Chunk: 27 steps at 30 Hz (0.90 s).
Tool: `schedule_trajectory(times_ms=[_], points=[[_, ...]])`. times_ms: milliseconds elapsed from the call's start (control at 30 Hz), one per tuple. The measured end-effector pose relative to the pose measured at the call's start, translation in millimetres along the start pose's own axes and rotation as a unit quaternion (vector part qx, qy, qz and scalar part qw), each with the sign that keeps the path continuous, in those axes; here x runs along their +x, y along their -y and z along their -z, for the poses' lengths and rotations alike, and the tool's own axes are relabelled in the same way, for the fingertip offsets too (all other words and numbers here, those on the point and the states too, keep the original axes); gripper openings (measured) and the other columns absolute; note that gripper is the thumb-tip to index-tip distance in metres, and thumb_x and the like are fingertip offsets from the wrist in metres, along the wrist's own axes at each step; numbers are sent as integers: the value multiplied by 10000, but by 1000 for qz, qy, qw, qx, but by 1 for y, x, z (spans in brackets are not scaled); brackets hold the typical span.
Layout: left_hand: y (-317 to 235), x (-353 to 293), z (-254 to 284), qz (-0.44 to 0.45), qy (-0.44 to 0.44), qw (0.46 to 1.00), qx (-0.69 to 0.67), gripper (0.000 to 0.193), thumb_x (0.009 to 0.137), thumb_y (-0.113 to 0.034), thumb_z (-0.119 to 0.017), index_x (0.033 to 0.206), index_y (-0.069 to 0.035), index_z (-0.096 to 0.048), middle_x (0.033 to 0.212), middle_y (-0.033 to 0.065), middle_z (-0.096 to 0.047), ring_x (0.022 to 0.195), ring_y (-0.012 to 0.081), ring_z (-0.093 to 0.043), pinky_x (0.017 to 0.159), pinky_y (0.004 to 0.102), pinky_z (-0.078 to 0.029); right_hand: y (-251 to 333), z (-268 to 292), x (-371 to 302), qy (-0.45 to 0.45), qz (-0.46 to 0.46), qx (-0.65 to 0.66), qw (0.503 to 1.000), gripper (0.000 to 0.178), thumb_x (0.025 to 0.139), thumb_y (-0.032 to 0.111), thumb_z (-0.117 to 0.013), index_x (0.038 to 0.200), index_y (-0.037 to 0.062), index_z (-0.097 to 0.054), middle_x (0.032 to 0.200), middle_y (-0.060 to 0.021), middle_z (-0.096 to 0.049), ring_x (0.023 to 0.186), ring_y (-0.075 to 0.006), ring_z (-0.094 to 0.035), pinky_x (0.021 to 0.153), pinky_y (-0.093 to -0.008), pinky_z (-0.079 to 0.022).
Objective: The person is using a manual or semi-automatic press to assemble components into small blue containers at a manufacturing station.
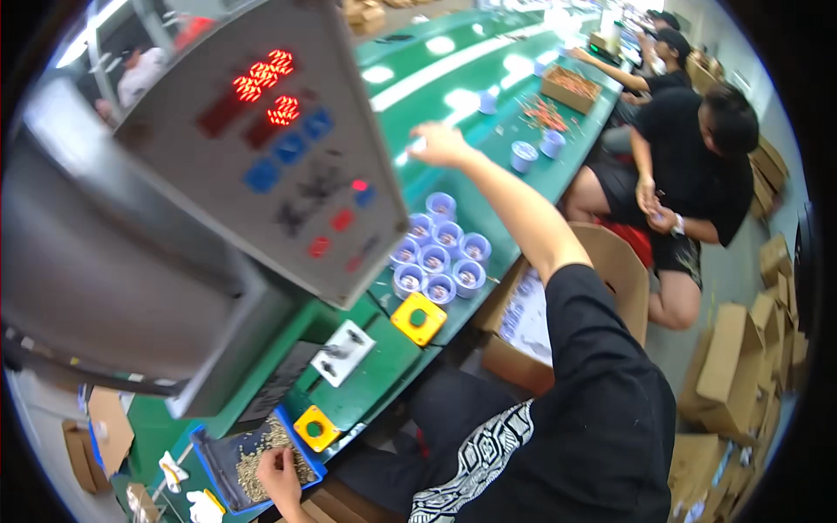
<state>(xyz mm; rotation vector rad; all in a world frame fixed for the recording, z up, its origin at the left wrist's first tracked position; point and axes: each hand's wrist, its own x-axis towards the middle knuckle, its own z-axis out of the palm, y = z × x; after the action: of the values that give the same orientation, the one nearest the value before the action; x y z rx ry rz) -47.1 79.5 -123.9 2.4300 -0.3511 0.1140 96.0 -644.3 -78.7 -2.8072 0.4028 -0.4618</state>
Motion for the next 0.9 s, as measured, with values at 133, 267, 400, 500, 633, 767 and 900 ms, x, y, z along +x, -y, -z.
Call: schedule_trajectory(times_ms=[133,267,400,500,633,767,900], points=[[-10,17,3,-10,13,1000,13,86,889,-31,-721,861,35,-674,720,110,-624,605,179,-574,585,320,-462,-99,63,-72,-82,-257,-222,937,718,873,667,-582,1391,170,-608,1421,-150,-595,1358,-381,-504,1117,-533,-368],[-15,12,1,0,8,1000,19,95,901,-35,-711,864,41,-665,712,108,-613,601,182,-562,582,320,-455,-137,79,-119,2,-331,-171,928,825,883,743,-506,1484,181,-541,1493,-178,-538,1440,-428,-384,1153,-567,-278],[-14,13,1,-21,3,999,38,93,905,-35,-708,867,39,-665,711,107,-607,599,181,-555,581,319,-452,-188,82,-131,87,-341,-93,931,817,892,738,-498,1430,133,-602,1412,-210,-602,1457,-474,-313,1163,-564,-270],[-18,14,0,-22,3,999,34,100,908,-40,-710,867,39,-664,711,106,-606,599,183,-555,582,321,-453,-200,60,-135,60,-337,-58,938,780,895,718,-505,1379,124,-650,1370,-216,-631,1442,-473,-313,1167,-541,-288],[-18,10,2,-16,2,999,41,105,910,-43,-710,864,38,-662,715,107,-610,602,185,-556,581,325,-452,-185,49,-142,-47,-343,-34,937,707,907,681,-505,1319,139,-695,1333,-207,-652,1410,-446,-348,1169,-502,-316],[-16,8,4,1,10,999,51,102,915,-50,-711,876,32,-666,723,109,-615,615,188,-562,591,326,-455,-161,45,-154,-28,-293,-44,955,633,937,621,-509,1271,123,-713,1288,-198,-677,1377,-445,-378,1164,-488,-334],[-8,10,5,-24,12,998,63,95,923,-64,-714,904,21,-677,733,113,-619,639,192,-573,613,329,-466,-92,21,-179,-5,-184,-19,983,519,962,524,-552,1196,95,-726,1259,-175,-696,1353,-451,-395,1160,-497,-328]])
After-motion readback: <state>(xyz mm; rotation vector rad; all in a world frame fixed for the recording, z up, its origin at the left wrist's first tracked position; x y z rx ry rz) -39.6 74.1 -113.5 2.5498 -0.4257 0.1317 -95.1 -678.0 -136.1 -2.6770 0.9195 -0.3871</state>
